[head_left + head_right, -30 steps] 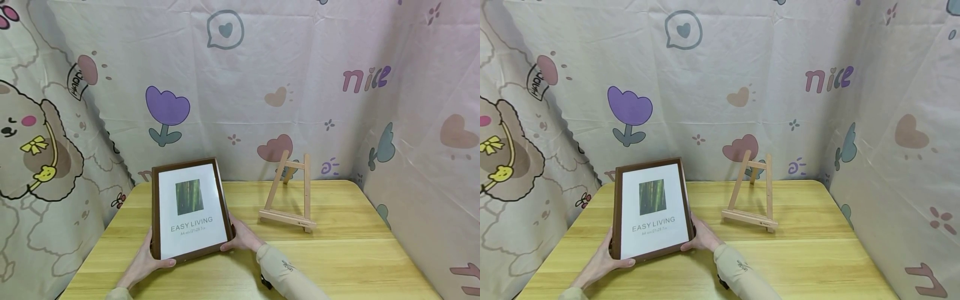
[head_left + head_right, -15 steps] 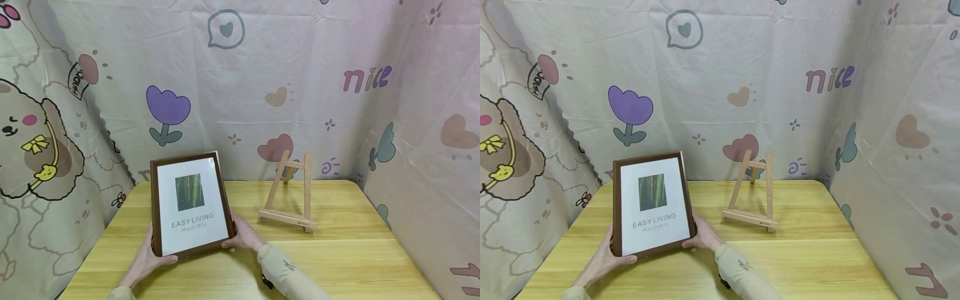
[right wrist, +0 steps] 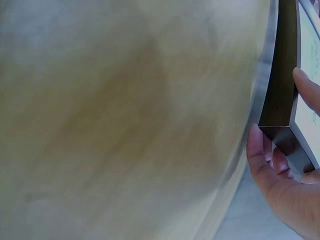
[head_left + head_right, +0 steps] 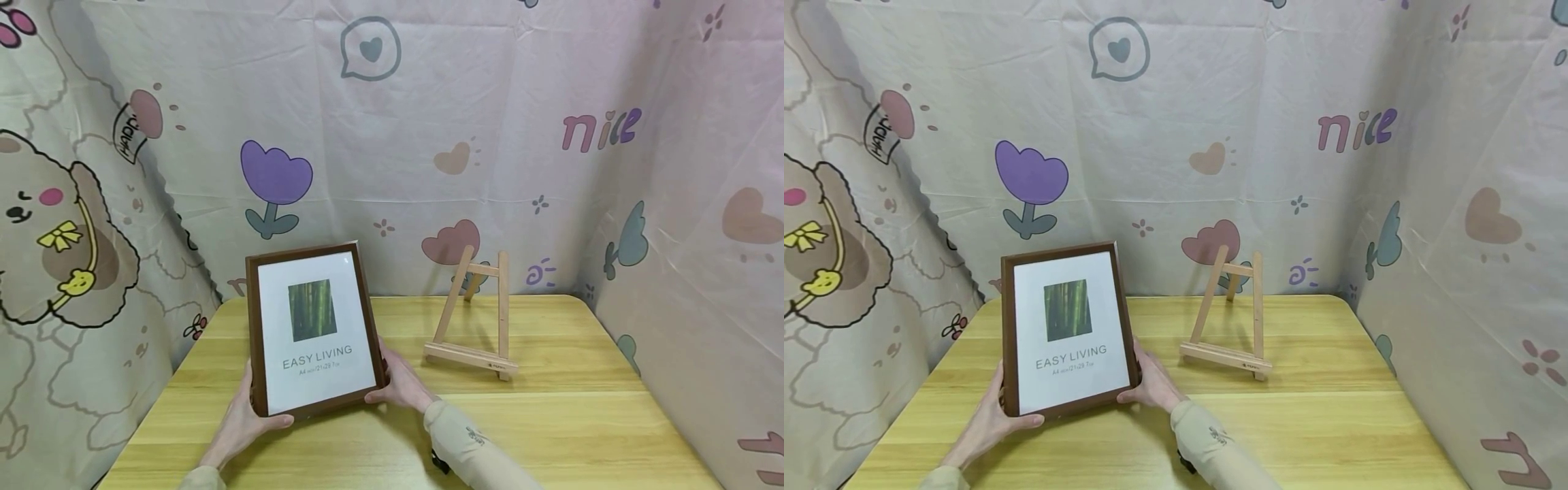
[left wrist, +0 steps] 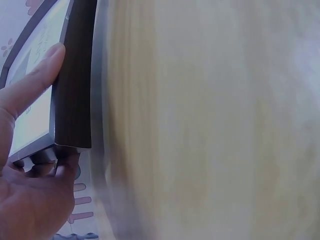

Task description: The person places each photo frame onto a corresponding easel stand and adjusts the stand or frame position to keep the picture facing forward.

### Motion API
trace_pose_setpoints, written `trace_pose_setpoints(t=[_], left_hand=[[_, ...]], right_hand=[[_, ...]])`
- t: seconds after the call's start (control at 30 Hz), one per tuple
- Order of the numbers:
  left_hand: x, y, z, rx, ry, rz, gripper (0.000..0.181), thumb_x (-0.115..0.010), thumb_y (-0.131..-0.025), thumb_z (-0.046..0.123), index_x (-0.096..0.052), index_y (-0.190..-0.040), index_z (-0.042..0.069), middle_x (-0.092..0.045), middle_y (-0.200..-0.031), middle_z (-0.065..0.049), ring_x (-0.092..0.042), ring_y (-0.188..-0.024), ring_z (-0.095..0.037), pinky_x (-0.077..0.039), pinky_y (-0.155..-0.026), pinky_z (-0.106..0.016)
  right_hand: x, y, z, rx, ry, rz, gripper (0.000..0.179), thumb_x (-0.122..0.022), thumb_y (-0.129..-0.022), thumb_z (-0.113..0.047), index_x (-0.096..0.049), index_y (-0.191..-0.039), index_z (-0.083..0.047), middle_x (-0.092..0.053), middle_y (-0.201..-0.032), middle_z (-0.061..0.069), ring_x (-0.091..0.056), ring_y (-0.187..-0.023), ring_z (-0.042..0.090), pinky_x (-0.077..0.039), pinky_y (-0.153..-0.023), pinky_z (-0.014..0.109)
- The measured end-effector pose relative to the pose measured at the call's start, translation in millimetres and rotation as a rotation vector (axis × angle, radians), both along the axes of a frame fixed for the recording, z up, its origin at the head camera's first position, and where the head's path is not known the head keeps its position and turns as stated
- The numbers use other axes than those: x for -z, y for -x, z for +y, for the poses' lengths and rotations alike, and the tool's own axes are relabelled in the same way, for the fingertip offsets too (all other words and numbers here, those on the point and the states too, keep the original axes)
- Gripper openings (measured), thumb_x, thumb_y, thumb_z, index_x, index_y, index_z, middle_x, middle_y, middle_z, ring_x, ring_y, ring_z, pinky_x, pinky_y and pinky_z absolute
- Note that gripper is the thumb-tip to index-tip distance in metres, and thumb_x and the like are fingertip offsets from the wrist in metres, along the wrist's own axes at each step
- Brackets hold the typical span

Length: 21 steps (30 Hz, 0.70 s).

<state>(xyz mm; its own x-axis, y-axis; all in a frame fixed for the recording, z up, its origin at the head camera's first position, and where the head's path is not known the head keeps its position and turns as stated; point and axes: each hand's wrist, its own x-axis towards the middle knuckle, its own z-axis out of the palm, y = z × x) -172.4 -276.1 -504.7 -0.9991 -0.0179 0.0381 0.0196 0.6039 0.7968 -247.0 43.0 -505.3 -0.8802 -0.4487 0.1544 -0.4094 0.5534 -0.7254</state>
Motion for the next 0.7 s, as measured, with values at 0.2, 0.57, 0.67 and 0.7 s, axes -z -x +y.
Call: trace_pose_setpoints(t=[0.2, 0.57, 0.67, 0.7], left_hand=[[-2.7, 0.5, 2.7, -0.005, 0.016, -0.034, 0.152, -0.094, -0.067, 0.035, 0.027, -0.157, 0.017, -0.002, -0.166, -0.032, -0.014, -0.147, -0.060, -0.027, -0.112, -0.076], [-3.1, 5.4, 10.2, -0.009, 0.017, 0.013, 0.151, -0.094, -0.068, 0.034, 0.026, -0.157, 0.014, -0.001, -0.165, -0.033, -0.016, -0.147, -0.060, -0.027, -0.115, -0.072], [-4.9, 5.7, 13.5, -0.011, 0.020, 0.012, 0.151, -0.094, -0.068, 0.034, 0.026, -0.157, 0.014, 0.000, -0.165, -0.033, -0.015, -0.147, -0.059, -0.025, -0.116, -0.071], [-5.4, 6.0, 14.6, -0.012, 0.023, 0.012, 0.151, -0.094, -0.067, 0.034, 0.026, -0.157, 0.015, -0.001, -0.165, -0.033, -0.015, -0.147, -0.059, -0.025, -0.116, -0.071]], right_hand=[[-1.3, -0.6, 4, 0.008, 0.004, -0.001, 0.124, -0.092, -0.070, -0.021, -0.011, -0.164, -0.020, -0.053, -0.146, 0.018, -0.060, -0.089, 0.013, -0.053, -0.078, 0.026], [-4.3, -1.9, 14, 0.013, 0.030, 0.013, 0.123, -0.090, -0.073, -0.021, -0.008, -0.164, -0.024, -0.044, -0.155, 0.017, -0.059, -0.088, 0.010, -0.054, -0.080, 0.027], [-4.4, -2.7, 17, 0.024, 0.027, 0.022, 0.123, -0.090, -0.073, -0.022, -0.007, -0.164, -0.024, -0.046, -0.153, 0.017, -0.058, -0.086, 0.008, -0.054, -0.080, 0.029], [-4.4, -2.8, 17, 0.028, 0.027, 0.025, 0.124, -0.090, -0.073, -0.021, -0.006, -0.164, -0.024, -0.047, -0.152, 0.017, -0.057, -0.086, 0.008, -0.054, -0.080, 0.028]])
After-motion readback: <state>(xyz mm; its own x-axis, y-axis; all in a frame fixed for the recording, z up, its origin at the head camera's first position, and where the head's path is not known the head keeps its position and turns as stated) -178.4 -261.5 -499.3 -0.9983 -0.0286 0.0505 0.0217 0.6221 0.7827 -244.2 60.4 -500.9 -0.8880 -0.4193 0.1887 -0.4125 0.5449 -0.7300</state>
